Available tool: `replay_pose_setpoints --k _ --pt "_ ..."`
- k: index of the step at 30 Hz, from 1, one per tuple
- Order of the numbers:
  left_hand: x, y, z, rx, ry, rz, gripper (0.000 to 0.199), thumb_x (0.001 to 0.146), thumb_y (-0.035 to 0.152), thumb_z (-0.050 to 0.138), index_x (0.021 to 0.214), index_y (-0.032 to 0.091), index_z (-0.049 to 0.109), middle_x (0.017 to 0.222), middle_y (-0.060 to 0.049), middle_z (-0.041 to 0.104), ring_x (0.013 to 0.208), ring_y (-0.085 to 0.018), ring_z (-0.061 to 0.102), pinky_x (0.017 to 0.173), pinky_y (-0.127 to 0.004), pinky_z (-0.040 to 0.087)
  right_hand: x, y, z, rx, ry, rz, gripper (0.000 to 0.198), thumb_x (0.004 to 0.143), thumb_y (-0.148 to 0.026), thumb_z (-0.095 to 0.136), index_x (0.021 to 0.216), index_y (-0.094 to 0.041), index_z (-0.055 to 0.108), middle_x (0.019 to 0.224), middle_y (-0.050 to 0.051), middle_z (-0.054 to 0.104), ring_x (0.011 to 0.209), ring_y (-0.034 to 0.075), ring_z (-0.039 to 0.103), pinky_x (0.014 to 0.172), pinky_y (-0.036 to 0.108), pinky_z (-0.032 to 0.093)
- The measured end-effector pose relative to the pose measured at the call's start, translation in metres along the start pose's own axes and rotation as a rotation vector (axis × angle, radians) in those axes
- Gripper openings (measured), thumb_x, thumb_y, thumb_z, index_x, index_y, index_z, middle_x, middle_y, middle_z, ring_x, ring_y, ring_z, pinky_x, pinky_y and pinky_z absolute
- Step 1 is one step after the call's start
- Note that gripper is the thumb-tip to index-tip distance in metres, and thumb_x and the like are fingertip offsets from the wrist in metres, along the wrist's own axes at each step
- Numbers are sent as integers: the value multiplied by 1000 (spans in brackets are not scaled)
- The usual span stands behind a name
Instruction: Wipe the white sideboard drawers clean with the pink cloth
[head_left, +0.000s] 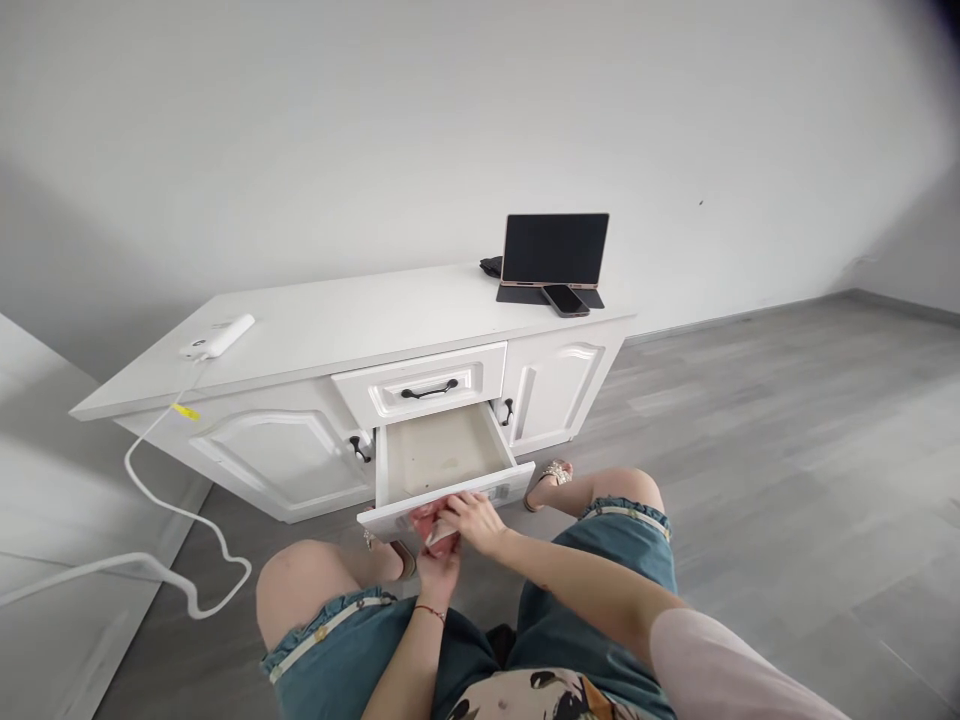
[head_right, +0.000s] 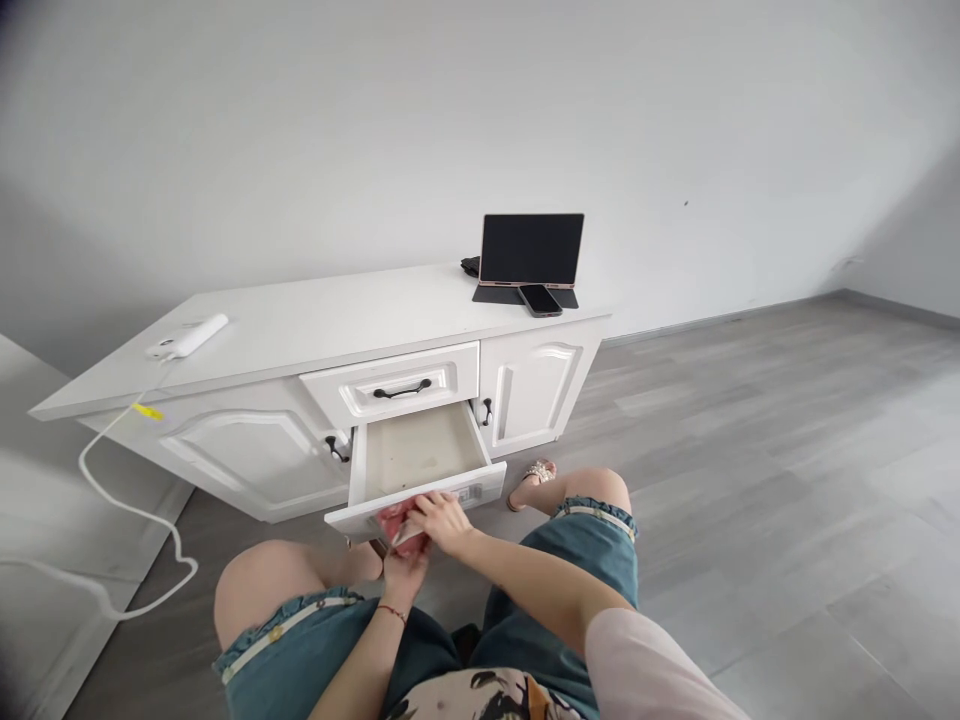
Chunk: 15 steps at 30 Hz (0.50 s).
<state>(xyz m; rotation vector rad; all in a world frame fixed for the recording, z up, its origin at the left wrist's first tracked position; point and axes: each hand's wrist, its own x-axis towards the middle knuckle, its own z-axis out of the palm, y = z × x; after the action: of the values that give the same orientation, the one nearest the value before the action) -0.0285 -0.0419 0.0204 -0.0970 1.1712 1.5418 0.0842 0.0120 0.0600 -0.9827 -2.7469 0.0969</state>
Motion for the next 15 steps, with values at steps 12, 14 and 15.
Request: replay_pose_setpoints --k 12,14,15 --pt "8 -13 5 -139 43 -115 26 88 1 54 70 18 60 73 -2 69 67 -9 67 69 -18 55 -71 57 49 407 467 888 42 69 -1 41 103 -21 57 105 8 58 98 23 61 86 35 52" --pt "11 -16 5 -134 59 -98 27 88 -1 54 68 17 59 73 -2 69 67 -8 68 68 -17 55 -62 50 60 533 482 1031 42 68 -3 42 104 -20 54 107 11 57 98 26 61 88 40 52" --pt "12 -17 4 -132 64 -91 28 88 -1 55 68 17 58 72 -1 68 67 -8 68 68 -16 55 -57 46 65 582 477 1095 43 67 -3 43 106 -18 53 110 14 56 102 28 61 91 42 51"
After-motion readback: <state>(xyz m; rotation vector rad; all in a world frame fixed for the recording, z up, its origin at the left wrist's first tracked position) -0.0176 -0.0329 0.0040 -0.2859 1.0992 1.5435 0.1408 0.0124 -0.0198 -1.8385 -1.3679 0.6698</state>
